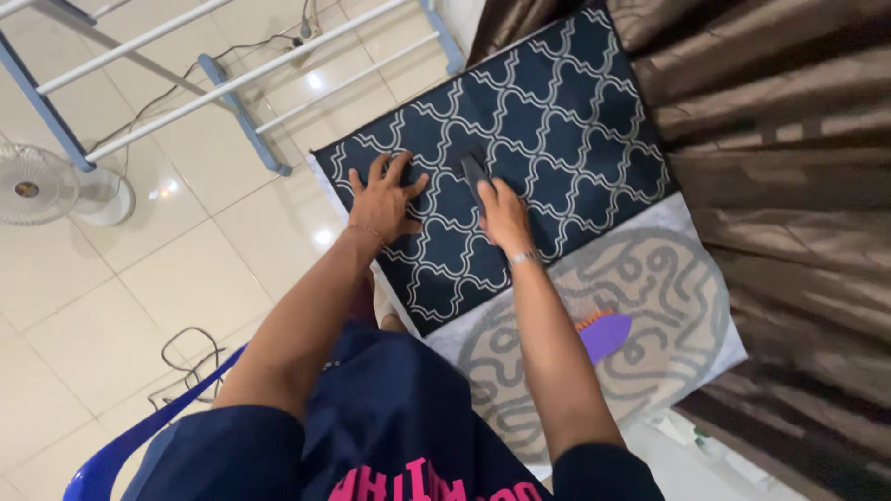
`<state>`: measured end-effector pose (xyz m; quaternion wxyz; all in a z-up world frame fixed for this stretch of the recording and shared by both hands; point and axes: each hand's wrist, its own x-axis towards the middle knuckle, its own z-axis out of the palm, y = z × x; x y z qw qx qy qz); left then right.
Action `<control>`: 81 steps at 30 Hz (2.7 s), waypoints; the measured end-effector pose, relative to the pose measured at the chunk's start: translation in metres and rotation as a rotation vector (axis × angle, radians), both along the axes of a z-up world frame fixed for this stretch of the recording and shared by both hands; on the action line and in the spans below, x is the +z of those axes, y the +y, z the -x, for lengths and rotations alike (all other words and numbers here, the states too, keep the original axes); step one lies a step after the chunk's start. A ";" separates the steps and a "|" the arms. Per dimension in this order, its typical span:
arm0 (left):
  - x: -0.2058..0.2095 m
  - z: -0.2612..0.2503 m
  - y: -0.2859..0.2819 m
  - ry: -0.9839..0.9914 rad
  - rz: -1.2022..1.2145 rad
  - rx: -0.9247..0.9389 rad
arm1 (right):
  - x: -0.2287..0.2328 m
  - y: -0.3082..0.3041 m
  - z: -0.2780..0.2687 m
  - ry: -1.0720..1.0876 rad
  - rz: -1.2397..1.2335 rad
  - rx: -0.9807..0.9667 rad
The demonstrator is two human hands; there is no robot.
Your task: The person cleans a rectangular patterned mat and an oval mat by hand, using a purple brush to scrub the surfaces while they are placed on a table.
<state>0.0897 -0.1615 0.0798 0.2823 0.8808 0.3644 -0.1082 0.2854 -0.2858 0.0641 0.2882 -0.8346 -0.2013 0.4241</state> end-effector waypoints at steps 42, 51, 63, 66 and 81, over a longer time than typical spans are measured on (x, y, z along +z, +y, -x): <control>-0.009 -0.069 -0.017 -0.114 -0.104 -0.070 | 0.007 -0.026 -0.065 -0.167 0.118 0.061; -0.034 -0.118 -0.026 -0.252 -0.169 -0.082 | 0.055 -0.127 -0.072 -0.508 0.021 0.356; -0.043 -0.124 -0.029 -0.255 -0.209 -0.039 | 0.017 0.008 -0.091 -0.786 -0.133 0.524; -0.045 -0.126 -0.029 -0.227 -0.199 -0.036 | -0.003 0.070 -0.096 -0.798 -0.130 0.515; -0.043 -0.125 -0.031 -0.243 -0.193 -0.002 | 0.007 0.040 -0.122 -0.748 -0.118 0.536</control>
